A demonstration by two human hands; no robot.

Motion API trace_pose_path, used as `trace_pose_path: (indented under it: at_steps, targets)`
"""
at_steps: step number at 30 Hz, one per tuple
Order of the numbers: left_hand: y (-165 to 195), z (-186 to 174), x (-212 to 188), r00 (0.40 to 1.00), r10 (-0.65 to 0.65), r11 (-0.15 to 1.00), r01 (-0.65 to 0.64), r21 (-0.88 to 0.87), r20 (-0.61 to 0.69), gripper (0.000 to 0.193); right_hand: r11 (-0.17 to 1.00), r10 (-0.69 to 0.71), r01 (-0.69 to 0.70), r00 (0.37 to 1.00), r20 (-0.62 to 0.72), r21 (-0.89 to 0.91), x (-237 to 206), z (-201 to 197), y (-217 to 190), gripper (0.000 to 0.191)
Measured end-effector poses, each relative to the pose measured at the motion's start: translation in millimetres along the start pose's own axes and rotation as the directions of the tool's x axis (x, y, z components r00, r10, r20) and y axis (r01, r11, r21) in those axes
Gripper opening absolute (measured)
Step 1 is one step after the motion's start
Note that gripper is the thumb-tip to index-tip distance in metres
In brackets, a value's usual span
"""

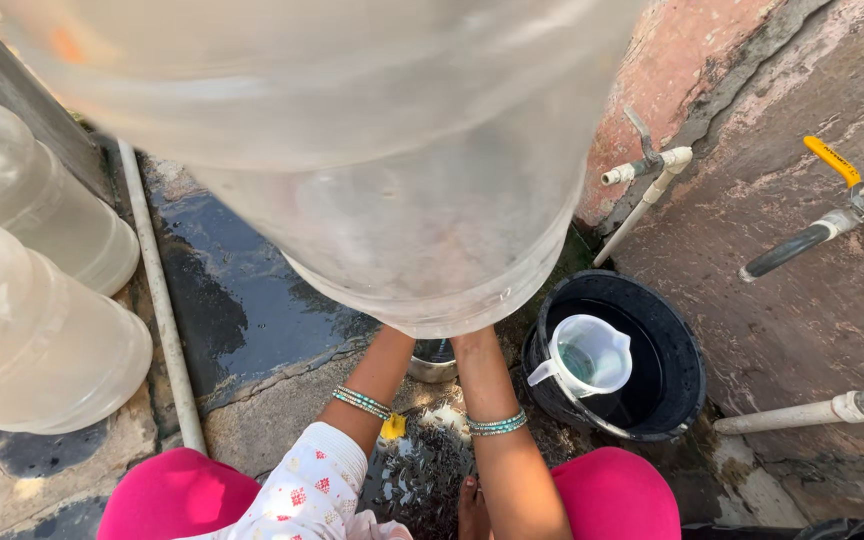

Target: The person repeatedly fills a large transparent water container from a tap, then pours water into a metal bucket using a white plastic jug. The person shakes the container to rinse it and repeats the filling and pouring cycle multiple times.

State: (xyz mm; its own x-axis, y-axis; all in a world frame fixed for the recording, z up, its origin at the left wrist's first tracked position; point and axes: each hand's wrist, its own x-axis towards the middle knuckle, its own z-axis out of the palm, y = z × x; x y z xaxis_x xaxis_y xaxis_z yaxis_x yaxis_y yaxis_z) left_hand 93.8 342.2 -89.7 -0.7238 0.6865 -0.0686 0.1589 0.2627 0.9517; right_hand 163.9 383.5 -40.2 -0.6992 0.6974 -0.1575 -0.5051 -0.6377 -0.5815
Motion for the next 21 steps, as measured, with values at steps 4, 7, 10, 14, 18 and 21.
trace_pose_path:
  at_steps: [4, 7, 10, 14, 18, 21]
  targets:
    - [3, 9, -11, 0.999, 0.031, 0.998, -0.033, -0.047, -0.04, 0.055, 0.997, -0.022, 0.018, 0.998, 0.064, 0.074, -6, -4, -7, 0.044]
    - [4, 13, -15, 0.994, 0.07, 0.988, -0.081, -0.131, -0.08, 0.054, 0.993, -0.035, 0.029, 0.998, 0.046, 0.116, -7, -17, -10, 0.044]
    - [8, 16, -19, 0.985, 0.109, 0.95, -0.142, -0.278, -0.132, 0.054, 0.994, -0.008, 0.015, 0.998, -0.063, 0.104, -6, -36, -5, 0.044]
    - [24, 26, -23, 0.975, 0.141, 0.71, -0.219, -0.669, -0.17, 0.054, 0.8, -0.303, 0.212, 0.95, -0.073, -0.561, -1, -54, 7, 0.032]
    - [72, 23, -38, 0.987, 0.098, 0.114, -0.136, -0.984, -0.125, 0.054, 0.108, -0.137, 0.081, 0.988, 0.066, -0.991, 7, -63, 8, 0.033]
    - [116, 6, -59, 0.994, 0.089, -0.19, -0.043, -0.981, -0.061, 0.054, 0.266, -0.289, 0.171, 0.953, 0.091, -0.949, 11, -64, 1, 0.033]
